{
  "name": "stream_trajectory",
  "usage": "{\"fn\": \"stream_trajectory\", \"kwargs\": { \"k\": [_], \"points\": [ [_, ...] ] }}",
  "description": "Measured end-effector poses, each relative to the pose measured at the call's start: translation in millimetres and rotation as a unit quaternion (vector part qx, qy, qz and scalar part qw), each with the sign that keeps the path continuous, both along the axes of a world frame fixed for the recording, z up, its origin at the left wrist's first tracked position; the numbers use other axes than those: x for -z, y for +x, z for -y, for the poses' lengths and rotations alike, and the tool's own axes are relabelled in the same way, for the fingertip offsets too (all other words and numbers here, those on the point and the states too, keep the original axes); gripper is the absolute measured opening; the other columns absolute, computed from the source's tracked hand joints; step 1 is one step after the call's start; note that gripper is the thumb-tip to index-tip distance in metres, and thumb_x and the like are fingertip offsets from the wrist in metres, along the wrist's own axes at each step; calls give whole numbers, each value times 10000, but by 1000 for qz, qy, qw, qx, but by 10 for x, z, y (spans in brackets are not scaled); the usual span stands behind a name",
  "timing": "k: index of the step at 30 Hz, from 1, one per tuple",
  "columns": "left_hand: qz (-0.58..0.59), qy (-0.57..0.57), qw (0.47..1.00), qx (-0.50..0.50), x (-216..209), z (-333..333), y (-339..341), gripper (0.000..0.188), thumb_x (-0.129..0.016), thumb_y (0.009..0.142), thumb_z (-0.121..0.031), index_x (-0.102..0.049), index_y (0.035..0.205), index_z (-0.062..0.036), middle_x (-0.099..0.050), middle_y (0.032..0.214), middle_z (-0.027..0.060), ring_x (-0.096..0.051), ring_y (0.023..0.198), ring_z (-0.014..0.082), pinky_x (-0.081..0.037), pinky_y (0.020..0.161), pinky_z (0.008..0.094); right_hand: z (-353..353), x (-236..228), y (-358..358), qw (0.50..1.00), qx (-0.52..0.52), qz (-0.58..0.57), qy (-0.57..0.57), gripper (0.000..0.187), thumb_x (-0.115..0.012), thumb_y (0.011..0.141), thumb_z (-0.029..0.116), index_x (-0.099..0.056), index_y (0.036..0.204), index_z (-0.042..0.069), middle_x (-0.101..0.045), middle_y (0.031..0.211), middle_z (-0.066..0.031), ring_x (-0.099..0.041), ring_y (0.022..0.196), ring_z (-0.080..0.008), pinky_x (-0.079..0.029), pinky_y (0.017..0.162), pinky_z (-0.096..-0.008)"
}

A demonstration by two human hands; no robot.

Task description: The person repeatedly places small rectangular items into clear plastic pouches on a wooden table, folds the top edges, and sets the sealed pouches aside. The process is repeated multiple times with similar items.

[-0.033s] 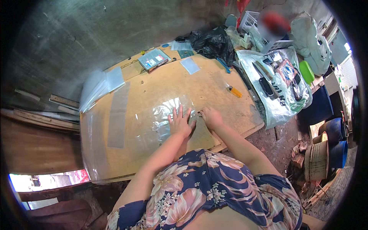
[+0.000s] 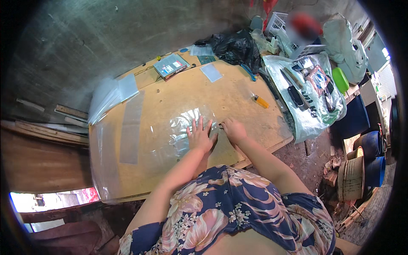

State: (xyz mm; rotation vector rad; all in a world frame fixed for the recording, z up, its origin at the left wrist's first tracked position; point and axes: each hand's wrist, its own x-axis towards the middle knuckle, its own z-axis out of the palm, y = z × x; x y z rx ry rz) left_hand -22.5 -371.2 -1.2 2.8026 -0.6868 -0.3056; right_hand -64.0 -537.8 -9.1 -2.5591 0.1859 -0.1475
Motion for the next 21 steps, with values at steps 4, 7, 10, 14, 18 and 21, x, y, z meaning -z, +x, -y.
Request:
{"fn": "stream_trajectory", "kwargs": {
  "k": [4,7,10,14,18,21],
  "points": [
    [24,-9,1000,-1,-5,41,44,595,-557,845,-513,-430,1387,-304,-235,1523,56,-180,1405,322,-141,1103,570,21,79,125,999,-30,40,-11,171,-524,890,217,-614,916,73,-600,889,-143,-612,815,-350,-513,708,-431],
    [12,-12,1000,-5,-37,49,51,600,-569,839,-506,-432,1386,-300,-233,1521,55,-165,1410,313,-124,1111,560,17,138,169,998,-45,39,-19,166,-533,879,216,-604,895,67,-597,891,-142,-614,831,-340,-513,709,-431],
    [-7,-18,1000,-12,-66,53,45,610,-588,829,-490,-434,1385,-293,-222,1522,50,-142,1417,296,-90,1125,541,-14,167,193,997,-53,17,-50,152,-542,860,205,-594,869,62,-595,890,-139,-619,834,-328,-516,705,-424],
    [6,-14,1000,-8,-71,49,35,596,-577,835,-497,-444,1380,-296,-229,1521,57,-165,1410,311,-123,1112,557,-32,136,180,992,-77,29,-95,108,-546,838,161,-584,866,64,-589,892,-132,-620,833,-312,-522,698,-407],
    [13,-13,1000,-4,-60,39,40,595,-576,835,-497,-447,1379,-296,-235,1520,63,-176,1407,319,-138,1105,567,-31,88,145,986,-105,40,-120,96,-545,829,134,-583,889,70,-583,892,-130,-616,834,-305,-523,711,-393],
    [21,-11,1000,-3,-51,39,37,594,-574,835,-502,-451,1378,-294,-236,1520,59,-176,1407,320,-138,1105,567,-29,113,126,989,-99,40,-103,94,-546,824,129,-582,890,72,-582,900,-134,-615,845,-307,-521,724,-385]
  ]
}}
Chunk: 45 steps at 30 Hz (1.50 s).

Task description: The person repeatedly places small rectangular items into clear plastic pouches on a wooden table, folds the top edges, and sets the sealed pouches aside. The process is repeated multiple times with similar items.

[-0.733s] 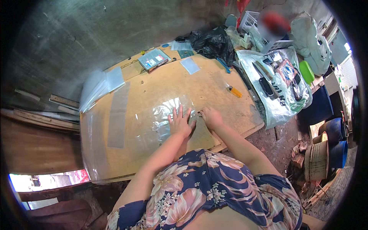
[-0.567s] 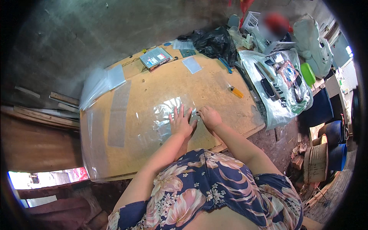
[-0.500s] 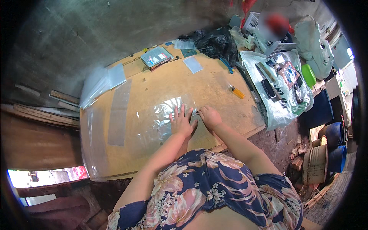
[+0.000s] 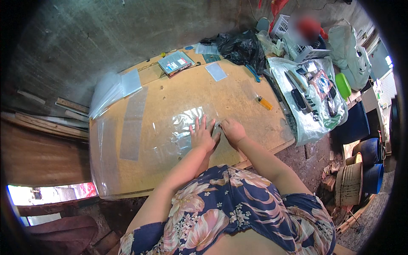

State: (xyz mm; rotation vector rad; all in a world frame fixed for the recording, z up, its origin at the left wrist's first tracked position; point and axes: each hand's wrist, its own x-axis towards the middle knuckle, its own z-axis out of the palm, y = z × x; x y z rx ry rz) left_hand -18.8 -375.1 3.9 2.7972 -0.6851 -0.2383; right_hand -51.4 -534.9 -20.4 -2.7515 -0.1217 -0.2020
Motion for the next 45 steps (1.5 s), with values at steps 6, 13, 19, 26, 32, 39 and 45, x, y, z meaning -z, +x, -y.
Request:
{"fn": "stream_trajectory", "kwargs": {
  "k": [6,13,19,26,32,39,45],
  "points": [
    [11,-30,999,11,92,-37,29,637,-572,845,-449,-386,1413,-229,-237,1509,113,-193,1399,328,-153,1098,566,73,165,36,985,145,28,90,138,-517,897,156,-598,939,52,-623,889,-129,-621,800,-289,-512,674,-373],
    [144,-204,967,61,178,-668,-211,506,-616,770,-249,-519,1226,-53,-425,1361,182,-385,1257,370,-256,1018,563,472,96,-557,828,379,7,412,166,-487,968,156,-572,1029,29,-637,827,-62,-597,650,-116,-480,542,-260],
    [111,-122,985,51,59,-1446,-435,469,-635,778,-225,-557,1203,-43,-477,1323,146,-426,1223,331,-338,984,489,476,251,-865,775,423,53,467,165,-524,943,97,-511,1086,15,-590,756,-38,-553,577,-99,-452,488,-251],
    [39,-202,978,41,43,-1706,-370,446,-590,827,-176,-522,1242,-29,-475,1322,154,-423,1232,352,-370,985,485,431,497,-807,822,400,161,373,197,-537,920,48,-500,1109,3,-596,835,-60,-575,613,-105,-471,531,-237],
    [133,-20,989,62,-64,-2012,-311,487,-599,823,-280,-532,1255,-67,-449,1368,109,-442,1229,310,-295,1041,514,421,478,-827,834,405,143,345,216,-544,916,64,-506,1120,2,-619,872,-81,-611,655,-113,-485,550,-243],
    [56,112,991,-40,-359,-2535,-225,361,-584,794,-262,-645,1101,-81,-584,1125,105,-515,1100,298,-336,967,493,502,547,-810,843,413,126,321,231,-555,912,85,-519,1122,-3,-628,877,-91,-620,660,-127,-488,598,-265],
    [95,37,991,91,-335,-2879,148,351,-568,839,-225,-620,1186,-215,-516,1263,85,-430,1240,284,-337,1012,502,522,552,-810,840,400,125,345,230,-553,917,99,-523,1111,-22,-624,871,-96,-616,692,-134,-484,621,-267]
  ]
}}
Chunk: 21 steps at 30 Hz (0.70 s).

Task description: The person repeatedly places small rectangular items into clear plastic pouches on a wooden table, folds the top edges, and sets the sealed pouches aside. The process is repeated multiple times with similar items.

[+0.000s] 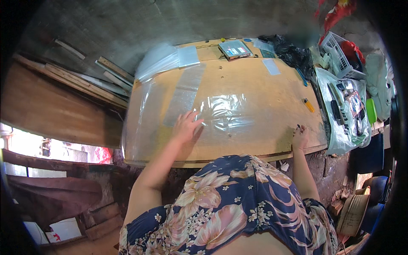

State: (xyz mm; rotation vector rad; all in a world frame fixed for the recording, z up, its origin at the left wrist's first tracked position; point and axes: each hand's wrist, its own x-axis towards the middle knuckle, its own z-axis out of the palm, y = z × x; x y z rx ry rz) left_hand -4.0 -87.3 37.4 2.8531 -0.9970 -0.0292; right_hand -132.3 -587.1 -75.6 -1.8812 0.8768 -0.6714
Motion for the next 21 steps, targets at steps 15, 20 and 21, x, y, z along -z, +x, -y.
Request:
{"fn": "stream_trajectory", "kwargs": {
  "k": [15,20,21],
  "points": [
    [-36,69,965,-252,120,-209,-92,462,-555,867,-399,-527,1303,-249,-389,1401,144,-344,1299,337,-243,1059,535,73,95,14,1000,-2,-23,-7,270,-547,921,104,-503,1148,-37,-608,920,-112,-597,701,-138,-478,621,-268],
    [73,16,972,-224,253,-212,-137,466,-572,852,-359,-533,1302,-242,-336,1446,165,-258,1359,373,-197,1059,600,55,45,14,1000,-13,-14,-18,268,-556,913,87,-502,1143,-40,-607,930,-122,-607,717,-145,-481,623,-270],
    [60,15,974,-217,275,-205,-129,467,-561,860,-364,-523,1312,-254,-311,1463,167,-235,1370,378,-184,1059,612,57,38,11,1000,-6,-17,-16,266,-559,910,84,-503,1139,-40,-606,925,-121,-609,719,-146,-481,622,-270]
  ]
}}
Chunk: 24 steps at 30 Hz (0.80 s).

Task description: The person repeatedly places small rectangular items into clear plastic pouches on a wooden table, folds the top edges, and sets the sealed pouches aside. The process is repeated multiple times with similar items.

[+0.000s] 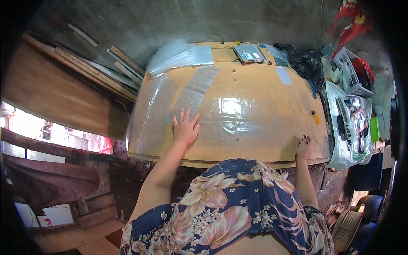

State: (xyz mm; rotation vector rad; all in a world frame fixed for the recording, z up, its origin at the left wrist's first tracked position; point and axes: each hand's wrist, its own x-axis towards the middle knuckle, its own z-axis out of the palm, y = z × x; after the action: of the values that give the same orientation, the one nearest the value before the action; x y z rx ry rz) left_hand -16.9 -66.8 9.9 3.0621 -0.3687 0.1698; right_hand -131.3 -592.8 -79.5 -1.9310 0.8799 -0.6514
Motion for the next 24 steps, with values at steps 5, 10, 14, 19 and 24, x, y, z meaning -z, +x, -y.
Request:
{"fn": "stream_trajectory", "kwargs": {
  "k": [5,10,14,19,24],
  "points": [
    [-79,-1,995,-65,37,29,-18,470,-489,901,-408,-466,1360,-308,-219,1521,158,-143,1408,389,-140,1080,616,28,17,3,1000,1,4,-16,245,-573,900,77,-524,1113,-34,-611,883,-106,-620,690,-146,-485,602,-262],
    [-74,-19,993,-87,-1,-30,-115,476,-485,899,-417,-466,1361,-303,-219,1521,162,-142,1404,401,-127,1079,618,-23,-106,65,999,37,-1,40,240,-594,886,77,-550,1101,-20,-635,871,-99,-630,689,-149,-491,606,-260],
    [-64,-25,993,-94,13,-41,-139,479,-489,895,-412,-471,1360,-299,-225,1517,165,-148,1403,396,-125,1079,614,-381,-414,330,999,-6,16,-33,192,-623,871,90,-616,1035,-10,-661,898,-105,-642,752,-159,-504,674,-280],
    [-64,-32,992,-103,27,-26,-150,483,-490,895,-409,-467,1366,-302,-234,1512,165,-155,1401,385,-129,1078,607,-1427,-808,915,972,-191,137,-25,143,-642,849,69,-664,976,8,-679,910,-110,-650,838,-179,-507,741,-293],
    [-80,-21,993,-90,-16,-78,-120,489,-489,901,-406,-453,1379,-308,-232,1514,165,-155,1402,379,-131,1083,596,-2533,-1127,1205,902,-420,87,-51,184,-636,805,24,-666,981,68,-667,945,-114,-650,841,-240,-518,726,-317]
  ]
}}
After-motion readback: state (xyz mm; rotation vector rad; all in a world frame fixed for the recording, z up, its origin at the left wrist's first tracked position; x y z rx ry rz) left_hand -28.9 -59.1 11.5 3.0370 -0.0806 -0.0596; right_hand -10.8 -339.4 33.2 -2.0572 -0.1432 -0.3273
